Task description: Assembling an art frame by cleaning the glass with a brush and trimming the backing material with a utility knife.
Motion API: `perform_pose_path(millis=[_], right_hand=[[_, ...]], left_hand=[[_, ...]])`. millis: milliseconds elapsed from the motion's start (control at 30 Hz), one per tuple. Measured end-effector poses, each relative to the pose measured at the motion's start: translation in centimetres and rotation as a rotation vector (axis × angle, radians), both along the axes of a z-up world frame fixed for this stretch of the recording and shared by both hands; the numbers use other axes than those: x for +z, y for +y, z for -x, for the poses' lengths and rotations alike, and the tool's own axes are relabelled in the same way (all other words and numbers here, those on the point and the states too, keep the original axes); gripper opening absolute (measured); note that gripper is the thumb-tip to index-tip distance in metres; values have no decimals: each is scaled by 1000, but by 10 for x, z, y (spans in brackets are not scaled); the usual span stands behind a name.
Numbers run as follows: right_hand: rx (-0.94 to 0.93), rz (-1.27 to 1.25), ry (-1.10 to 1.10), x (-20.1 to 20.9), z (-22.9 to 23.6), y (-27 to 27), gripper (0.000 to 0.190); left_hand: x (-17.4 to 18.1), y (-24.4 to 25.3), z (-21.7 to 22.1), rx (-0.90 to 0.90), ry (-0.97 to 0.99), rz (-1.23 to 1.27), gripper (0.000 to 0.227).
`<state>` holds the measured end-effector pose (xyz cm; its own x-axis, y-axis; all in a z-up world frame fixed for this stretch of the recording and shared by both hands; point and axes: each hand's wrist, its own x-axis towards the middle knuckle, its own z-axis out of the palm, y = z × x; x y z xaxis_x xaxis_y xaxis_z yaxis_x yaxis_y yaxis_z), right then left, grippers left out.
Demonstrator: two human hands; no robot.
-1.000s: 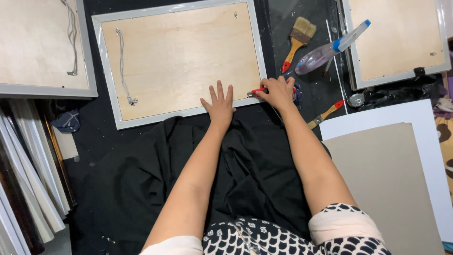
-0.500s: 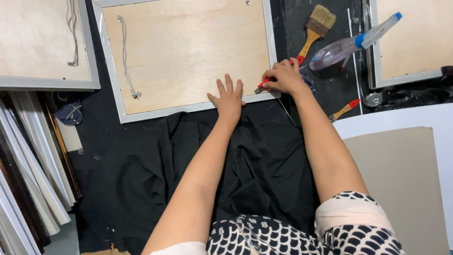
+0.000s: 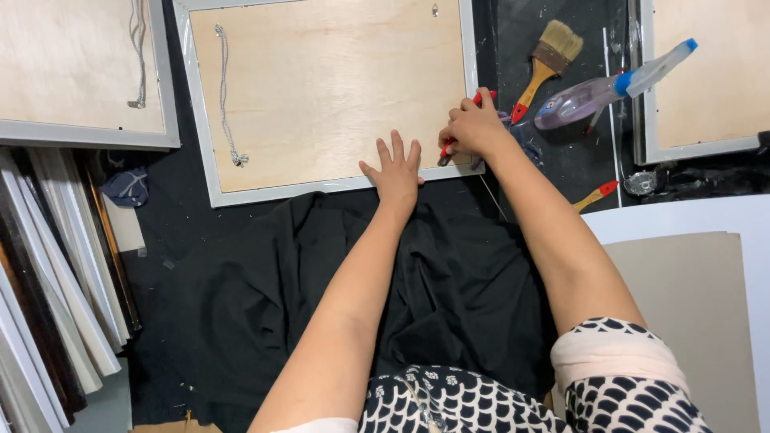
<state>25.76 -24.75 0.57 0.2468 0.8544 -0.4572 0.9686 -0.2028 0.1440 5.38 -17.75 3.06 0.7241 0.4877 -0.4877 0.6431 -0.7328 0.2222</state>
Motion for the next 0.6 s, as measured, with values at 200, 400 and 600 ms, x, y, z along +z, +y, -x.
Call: perform_pose_path(millis=[200, 400, 600], right_hand=[[18, -84, -99, 7, 21, -20, 34], [100, -311, -156, 0, 34, -44, 26], [160, -540, -256, 26, 63, -43, 6]], left_hand=[[2, 2, 4, 9, -1, 49, 79], [-5, 4, 2, 6, 1, 27, 80], [-10, 5, 3, 23, -9, 46, 81]])
